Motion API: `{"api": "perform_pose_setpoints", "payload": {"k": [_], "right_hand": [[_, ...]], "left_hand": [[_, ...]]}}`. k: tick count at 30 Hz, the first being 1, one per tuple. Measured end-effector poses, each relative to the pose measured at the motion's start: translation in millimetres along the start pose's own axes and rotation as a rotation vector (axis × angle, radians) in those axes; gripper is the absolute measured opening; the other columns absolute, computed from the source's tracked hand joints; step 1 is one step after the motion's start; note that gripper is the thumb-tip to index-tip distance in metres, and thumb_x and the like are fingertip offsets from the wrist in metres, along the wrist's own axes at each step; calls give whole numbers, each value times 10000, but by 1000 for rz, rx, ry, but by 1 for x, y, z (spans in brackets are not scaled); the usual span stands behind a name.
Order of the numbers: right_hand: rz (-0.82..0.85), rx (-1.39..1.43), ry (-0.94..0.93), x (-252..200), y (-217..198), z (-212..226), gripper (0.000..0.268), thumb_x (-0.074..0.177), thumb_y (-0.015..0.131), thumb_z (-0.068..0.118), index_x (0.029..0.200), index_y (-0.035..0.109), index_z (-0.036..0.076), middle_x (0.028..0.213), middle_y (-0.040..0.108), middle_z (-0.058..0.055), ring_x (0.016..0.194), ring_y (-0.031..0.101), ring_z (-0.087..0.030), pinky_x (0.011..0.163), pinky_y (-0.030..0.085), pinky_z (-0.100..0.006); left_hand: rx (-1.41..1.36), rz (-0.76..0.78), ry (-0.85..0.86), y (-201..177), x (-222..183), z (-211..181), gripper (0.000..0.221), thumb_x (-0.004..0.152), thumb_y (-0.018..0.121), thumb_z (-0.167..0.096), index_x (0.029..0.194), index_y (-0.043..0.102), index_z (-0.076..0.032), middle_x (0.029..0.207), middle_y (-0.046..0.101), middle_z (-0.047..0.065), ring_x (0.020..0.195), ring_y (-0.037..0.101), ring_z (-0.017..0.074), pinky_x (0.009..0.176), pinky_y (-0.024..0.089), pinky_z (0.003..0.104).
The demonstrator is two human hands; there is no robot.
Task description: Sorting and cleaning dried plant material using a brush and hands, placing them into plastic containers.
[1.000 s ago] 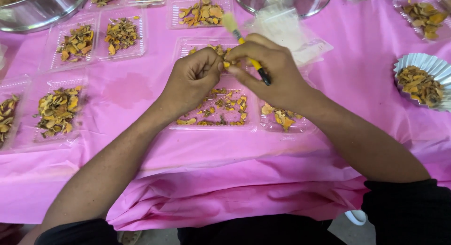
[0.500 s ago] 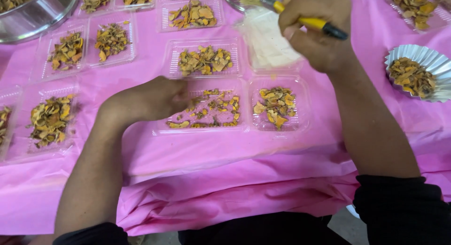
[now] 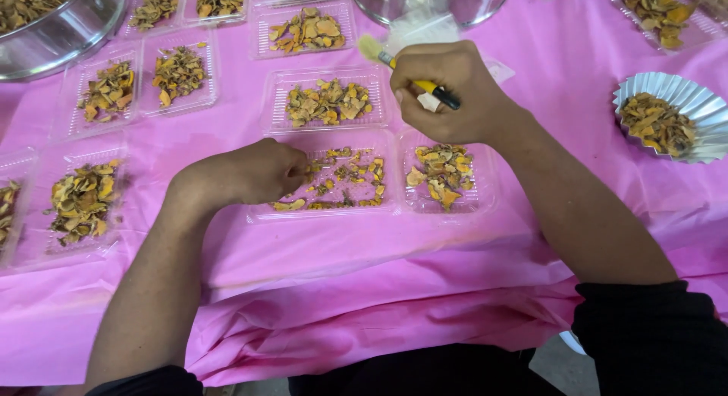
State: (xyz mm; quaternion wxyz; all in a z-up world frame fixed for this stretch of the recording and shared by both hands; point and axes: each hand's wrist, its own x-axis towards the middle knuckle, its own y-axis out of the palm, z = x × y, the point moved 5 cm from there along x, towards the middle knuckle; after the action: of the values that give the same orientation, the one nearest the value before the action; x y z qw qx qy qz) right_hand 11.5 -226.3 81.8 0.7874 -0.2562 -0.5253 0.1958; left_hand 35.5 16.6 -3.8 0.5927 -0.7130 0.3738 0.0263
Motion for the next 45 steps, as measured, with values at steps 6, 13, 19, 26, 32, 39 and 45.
{"api": "perform_pose_setpoints", "payload": {"k": [6,13,19,26,32,39,45], "right_hand": [[16,44,13,2,14,1,167,902,569,-152,828,604,-6,755,594,-86,654,533,-181,608,420,-294],[-48,303,151,8,37,15,87,925,746,34,946,667,5,769,626,-163,710,637,-280,721,528,-423],[-68,323,207,8,32,17,69,951,720,-27,953,694,37,734,564,-75,706,565,-181,729,512,-344],[-92,194,152,6,32,12,59,932,718,-2,942,661,6,705,549,-136,641,574,-260,661,512,-400],[-169,132,70,4,2,19,345,1089,481,246,1144,679,-31,761,599,-115,685,567,-211,685,506,-358],[-171,284,31,-13,29,16,335,1039,534,226,1022,700,-64,645,636,-121,531,550,-196,567,513,-317],[-223,290,-45,-11,17,18,342,1046,466,188,1049,657,-95,660,643,-128,527,575,-176,537,490,-280]], "left_hand": [[-155,-88,58,-10,-3,-20,358,1051,552,-228,734,593,-66,823,641,14,660,511,167,644,444,336],[-853,-378,735,-8,18,-42,201,1065,525,-157,902,585,-55,620,423,-44,546,394,92,565,382,252],[-1064,-337,812,-11,-2,-56,186,1060,551,-198,932,573,-65,629,387,-85,565,359,33,551,345,183],[-1054,-417,753,-6,22,-41,118,1026,599,-110,956,623,-19,643,438,-70,599,386,46,587,356,210],[-1158,-567,551,-8,20,-27,81,949,579,-32,881,611,-62,639,397,-81,594,348,30,572,290,186],[-1185,-606,606,-22,2,-42,98,957,621,-51,861,617,-72,641,423,-87,615,362,15,588,291,164],[-1260,-646,565,-18,15,-28,73,935,635,-46,868,629,-74,627,443,-78,598,363,2,578,297,135]]}}
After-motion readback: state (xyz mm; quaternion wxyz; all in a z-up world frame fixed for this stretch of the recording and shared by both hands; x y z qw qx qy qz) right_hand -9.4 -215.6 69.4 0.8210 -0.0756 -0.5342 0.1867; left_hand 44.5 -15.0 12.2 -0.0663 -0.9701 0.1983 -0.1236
